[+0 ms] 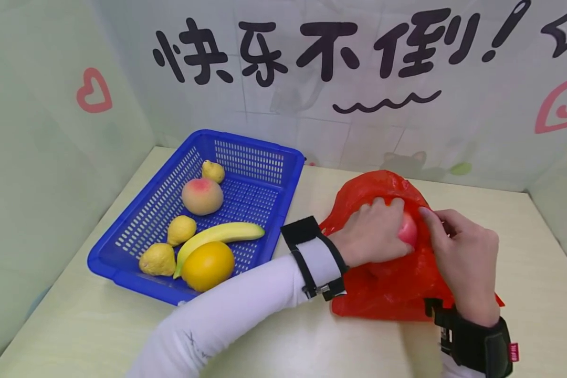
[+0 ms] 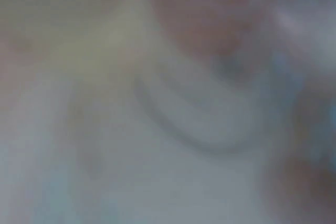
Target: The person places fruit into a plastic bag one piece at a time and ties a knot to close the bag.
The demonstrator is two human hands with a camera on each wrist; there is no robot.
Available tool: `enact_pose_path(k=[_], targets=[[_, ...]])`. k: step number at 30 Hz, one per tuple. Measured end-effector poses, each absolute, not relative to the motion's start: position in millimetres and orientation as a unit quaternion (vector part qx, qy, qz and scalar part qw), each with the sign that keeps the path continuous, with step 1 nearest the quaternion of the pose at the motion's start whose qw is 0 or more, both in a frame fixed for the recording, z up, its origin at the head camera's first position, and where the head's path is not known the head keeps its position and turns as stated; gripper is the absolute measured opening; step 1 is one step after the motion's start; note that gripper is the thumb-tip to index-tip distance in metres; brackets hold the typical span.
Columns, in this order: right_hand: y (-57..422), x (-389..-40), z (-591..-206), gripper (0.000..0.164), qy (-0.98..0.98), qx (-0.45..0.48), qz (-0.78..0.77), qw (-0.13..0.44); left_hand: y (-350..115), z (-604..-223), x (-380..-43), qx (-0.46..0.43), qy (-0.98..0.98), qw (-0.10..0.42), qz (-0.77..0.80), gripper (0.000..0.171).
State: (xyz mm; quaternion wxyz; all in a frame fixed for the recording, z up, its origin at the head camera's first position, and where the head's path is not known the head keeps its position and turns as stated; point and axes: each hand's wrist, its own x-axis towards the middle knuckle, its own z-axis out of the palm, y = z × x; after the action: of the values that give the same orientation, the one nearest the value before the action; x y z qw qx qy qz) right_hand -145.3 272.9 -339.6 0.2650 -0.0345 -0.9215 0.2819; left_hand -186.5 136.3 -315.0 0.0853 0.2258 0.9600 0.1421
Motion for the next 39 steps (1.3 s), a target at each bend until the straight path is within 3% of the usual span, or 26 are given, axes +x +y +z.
enact_pose_path(k=[10,21,39], targets=[[272.0,-144.4,-338.1,0.029,-0.922,-0.050,0.277,0.266,146.7,-324.4,-190.6,0.200,0.951,0.086,0.219,0.049],[271.7,-144.1,-336.8,0.029,-0.919,-0.045,0.280,0.273,144.4,-329.1,-197.1,0.206,0.914,0.131,0.323,0.031],[271.5,-147.0,-340.3,0.026,-0.922,-0.015,0.264,0.282,155.7,-345.5,-214.4,0.237,0.917,0.145,0.287,0.027]])
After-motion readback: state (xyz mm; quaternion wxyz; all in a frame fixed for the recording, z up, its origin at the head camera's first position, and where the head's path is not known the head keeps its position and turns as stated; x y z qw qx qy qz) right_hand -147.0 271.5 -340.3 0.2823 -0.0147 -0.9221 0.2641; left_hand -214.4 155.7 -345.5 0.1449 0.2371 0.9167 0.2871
